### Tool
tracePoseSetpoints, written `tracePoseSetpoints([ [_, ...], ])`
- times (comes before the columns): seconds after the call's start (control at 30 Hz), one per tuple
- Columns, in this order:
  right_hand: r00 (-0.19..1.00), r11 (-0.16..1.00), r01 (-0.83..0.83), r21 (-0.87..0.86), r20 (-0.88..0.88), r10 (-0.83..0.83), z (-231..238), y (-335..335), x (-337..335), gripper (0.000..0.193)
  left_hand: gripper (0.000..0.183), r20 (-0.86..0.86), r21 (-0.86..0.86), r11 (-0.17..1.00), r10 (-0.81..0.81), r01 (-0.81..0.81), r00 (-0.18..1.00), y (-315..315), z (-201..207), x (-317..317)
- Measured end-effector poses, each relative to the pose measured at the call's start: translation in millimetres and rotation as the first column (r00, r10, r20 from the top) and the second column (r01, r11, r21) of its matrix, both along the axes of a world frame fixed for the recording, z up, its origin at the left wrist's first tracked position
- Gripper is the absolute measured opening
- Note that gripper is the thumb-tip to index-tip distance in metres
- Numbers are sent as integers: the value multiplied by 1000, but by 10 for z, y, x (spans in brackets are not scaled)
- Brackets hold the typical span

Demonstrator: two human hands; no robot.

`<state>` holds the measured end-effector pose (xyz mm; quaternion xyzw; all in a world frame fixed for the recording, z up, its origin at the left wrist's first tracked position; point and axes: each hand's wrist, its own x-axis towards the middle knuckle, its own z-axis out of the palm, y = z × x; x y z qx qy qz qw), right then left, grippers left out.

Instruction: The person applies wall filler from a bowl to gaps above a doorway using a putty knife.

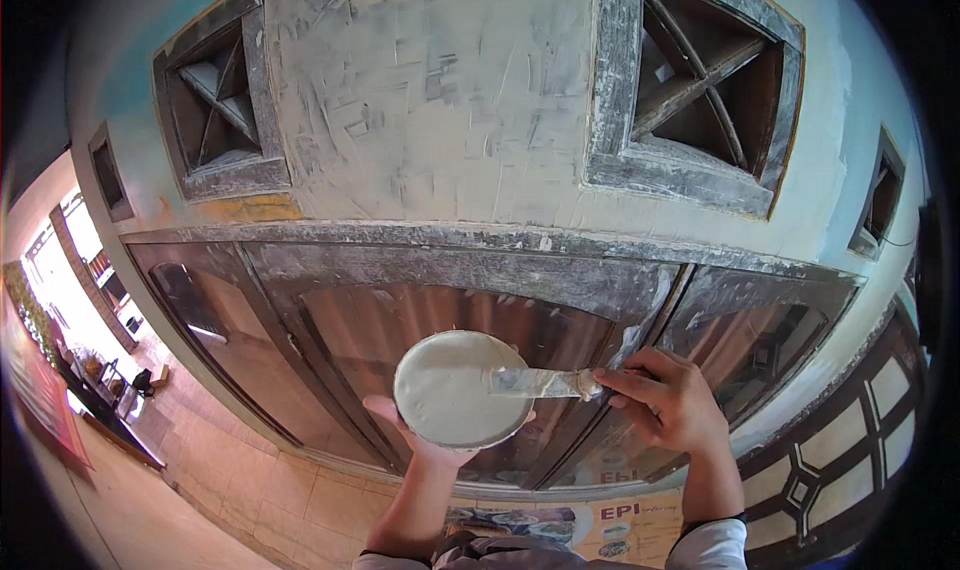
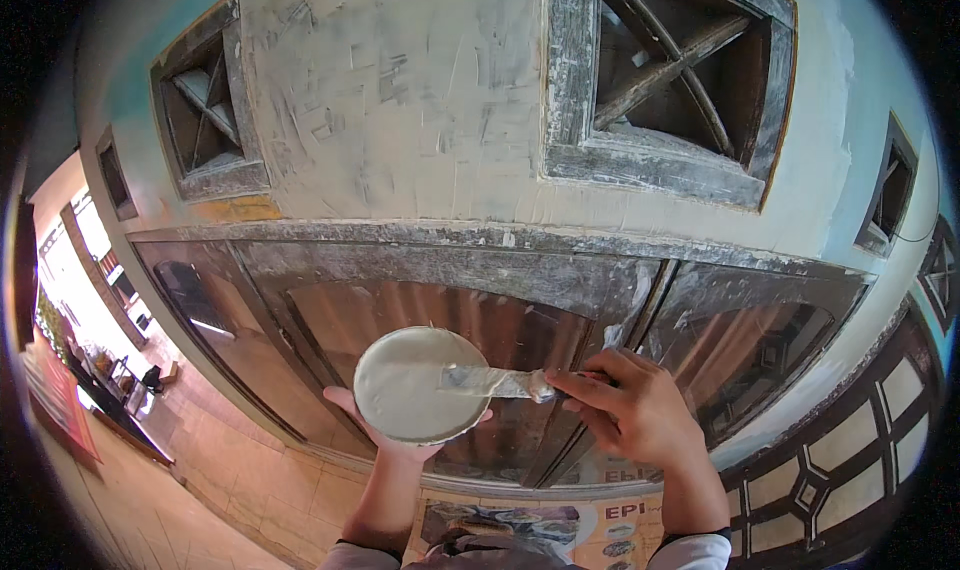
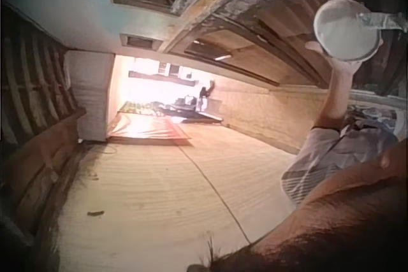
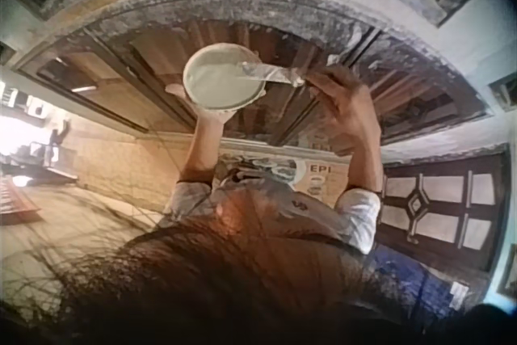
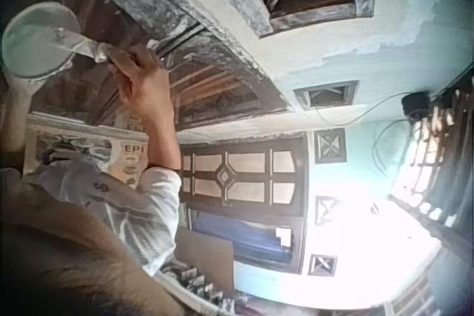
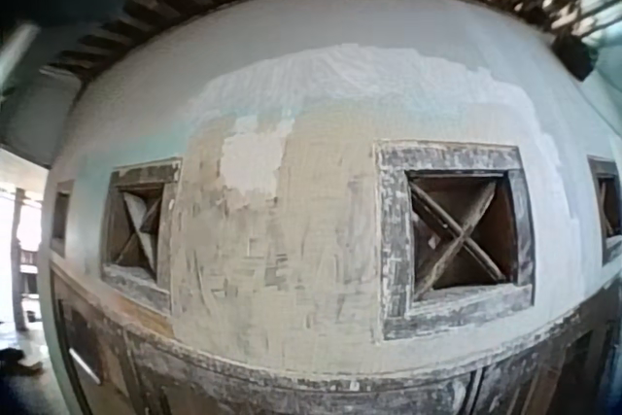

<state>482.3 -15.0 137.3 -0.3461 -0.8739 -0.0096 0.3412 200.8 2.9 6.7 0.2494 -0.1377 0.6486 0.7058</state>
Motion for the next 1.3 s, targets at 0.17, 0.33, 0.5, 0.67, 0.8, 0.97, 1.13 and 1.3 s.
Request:
tracePoseSetpoints([
  [0.17, 981, 991, -99, 88, 177, 82, 143, -24, -66, 42, 123, -81, 75, 995, 70, -64, 994, 61, -124, 6],
  [0.33, 973, 989, -131, 62, 198, 116, 116, -8, -75, 39, 123, -76, -50, 967, 246, -250, 966, 71, -136, 52],
  [0.5, 970, 989, -143, 26, 203, 134, 102, 22, -81, 38, 122, 31, 31, 990, 137, -138, 990, 69, -168, 53],
  [0.67, 972, 987, -160, 4, 175, 157, 114, 36, -77, 37, 123, -55, 12, 978, 210, -210, 976, 103, -221, 35],
  [0.8, 974, 984, -179, -1, 137, 178, 133, 43, -56, 38, 123, -9, -15, 978, 209, -209, 978, 61, -187, 73],
  [0.97, 974, 986, -166, -7, 157, 165, 127, 87, -6, 39, 121, -16, 1, 978, 211, -211, 977, 75, -196, 89],
  [1.13, 971, 982, -186, -43, 147, 190, 137, 141, 9, 40, 121, -73, -90, 944, 311, -317, 948, 38, -249, 88],
  [1.3, 962, 981, -188, -46, 192, 194, 191, 127, 17, 42, 121, -137, -147, 926, 328, -347, 935, 85, -336, 86],
])
